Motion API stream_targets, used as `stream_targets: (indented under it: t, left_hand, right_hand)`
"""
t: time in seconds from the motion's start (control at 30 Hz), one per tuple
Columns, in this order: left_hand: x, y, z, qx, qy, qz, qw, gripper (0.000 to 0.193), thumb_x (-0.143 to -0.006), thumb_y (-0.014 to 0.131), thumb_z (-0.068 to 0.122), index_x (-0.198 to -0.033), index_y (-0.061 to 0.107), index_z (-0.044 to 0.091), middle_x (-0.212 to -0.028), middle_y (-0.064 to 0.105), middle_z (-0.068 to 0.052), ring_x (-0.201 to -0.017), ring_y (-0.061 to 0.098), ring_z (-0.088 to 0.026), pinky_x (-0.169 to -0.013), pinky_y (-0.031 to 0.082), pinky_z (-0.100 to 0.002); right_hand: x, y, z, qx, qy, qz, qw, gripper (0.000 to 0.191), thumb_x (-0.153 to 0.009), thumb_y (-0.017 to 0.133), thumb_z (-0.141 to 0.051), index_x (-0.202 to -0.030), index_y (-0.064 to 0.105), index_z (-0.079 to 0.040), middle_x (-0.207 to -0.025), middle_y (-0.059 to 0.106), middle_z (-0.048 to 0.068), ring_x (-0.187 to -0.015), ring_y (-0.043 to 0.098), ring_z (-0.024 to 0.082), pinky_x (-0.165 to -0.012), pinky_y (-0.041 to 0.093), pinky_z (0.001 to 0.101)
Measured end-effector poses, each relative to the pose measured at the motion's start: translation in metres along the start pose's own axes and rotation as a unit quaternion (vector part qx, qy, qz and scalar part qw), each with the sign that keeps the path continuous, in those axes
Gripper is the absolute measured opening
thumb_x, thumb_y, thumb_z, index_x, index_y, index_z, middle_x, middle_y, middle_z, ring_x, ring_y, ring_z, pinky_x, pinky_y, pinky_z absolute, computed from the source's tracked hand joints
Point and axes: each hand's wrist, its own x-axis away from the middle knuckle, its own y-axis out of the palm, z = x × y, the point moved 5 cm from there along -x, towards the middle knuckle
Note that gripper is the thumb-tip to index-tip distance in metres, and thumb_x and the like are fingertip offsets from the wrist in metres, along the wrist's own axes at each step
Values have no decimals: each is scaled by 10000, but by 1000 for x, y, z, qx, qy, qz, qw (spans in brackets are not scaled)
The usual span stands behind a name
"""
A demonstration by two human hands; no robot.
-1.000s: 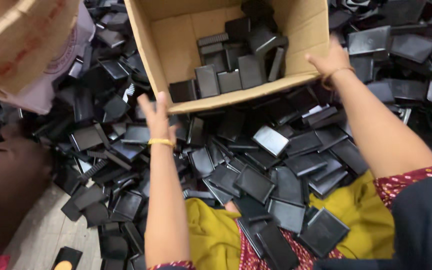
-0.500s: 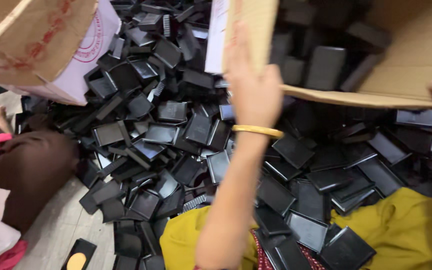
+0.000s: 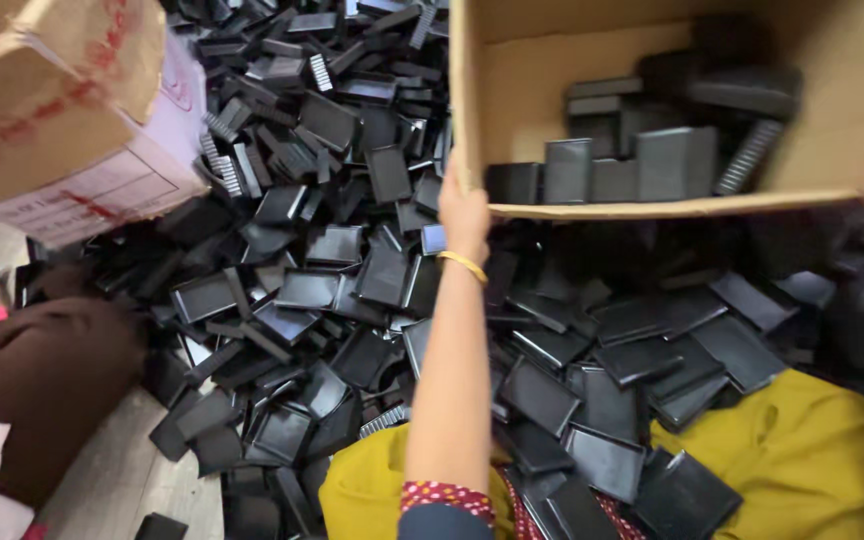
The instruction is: The person sits on the floor and repeatedly picks up small black plastic parts from a pile, snaps them together, and places the assembled units into a cardboard box. The person handles the parts one at a time and continues the cycle throughout the clip.
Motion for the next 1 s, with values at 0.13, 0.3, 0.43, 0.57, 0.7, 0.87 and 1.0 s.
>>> stream_targets:
  t: [0.13,0.3,0.43,0.57,0.7,0.87,1.0]
  left_hand:
    - [-3,-45,7,-91,-68,41,993,692,-828,455,-50,-1468,543,197,-1245,717,-97,-1084,708,-240,-890,562,-364]
    - [7,-70,23,-12,-142,-70,987,695,-971,622,203,-1600,328,236,-1302,606,-125,-962,612,-264,-783,475,-438]
    - [36,-71,12,162,-104,-83,978,628,-1052,547,345,-1605,282,217,-1540,443,-14,-1379,454,-194,-1004,499,-446]
    - [90,-113,-15,49,-97,-31,994,571,-1020,560,293,-1542,368,164,-1494,518,-134,-1326,538,-228,-1023,519,-432]
    - [177,-183,-38,58,-107,14,992,343,-1058,546,179,-1363,573,25,-1265,698,-112,-1125,677,-176,-967,526,-310]
    - [229,-214,-58,-60,-68,80,993,200,-1037,518,51,-1166,665,8,-1080,746,-81,-998,715,-154,-891,556,-283]
    - [216,-223,-54,-220,-1,142,965,206,-960,561,-11,-1116,693,15,-1065,756,-107,-988,726,-200,-902,560,-307]
  right_hand:
    - [0,14,-19,34,48,-64,996,1039,-992,674,-178,-1716,-62,-299,-1136,635,451,-1069,642,585,-1024,506,575]
    - [6,26,-35,17,81,-124,989,1156,-966,682,-220,-1770,-136,-366,-1165,619,467,-1076,631,609,-1014,504,590]
    - [-5,15,-26,-23,32,-120,992,1144,-956,696,-220,-1780,-91,-317,-1284,630,391,-1130,628,570,-1051,495,566]
    - [43,-8,-26,-140,-29,-16,990,709,-1110,615,-225,-1687,214,-127,-1234,684,272,-1157,665,464,-1043,529,504]
    - [177,-6,-73,-140,-142,103,974,63,-1056,610,-91,-1110,631,-67,-1063,664,168,-999,636,349,-920,513,459]
    - [295,107,-188,-203,-193,-224,934,522,-894,734,-329,-1285,632,1,-1316,651,229,-1214,626,379,-1029,492,433]
    - [348,139,-214,-107,-279,-138,944,452,-788,655,-150,-1224,670,-32,-1353,637,280,-1262,609,433,-983,502,471]
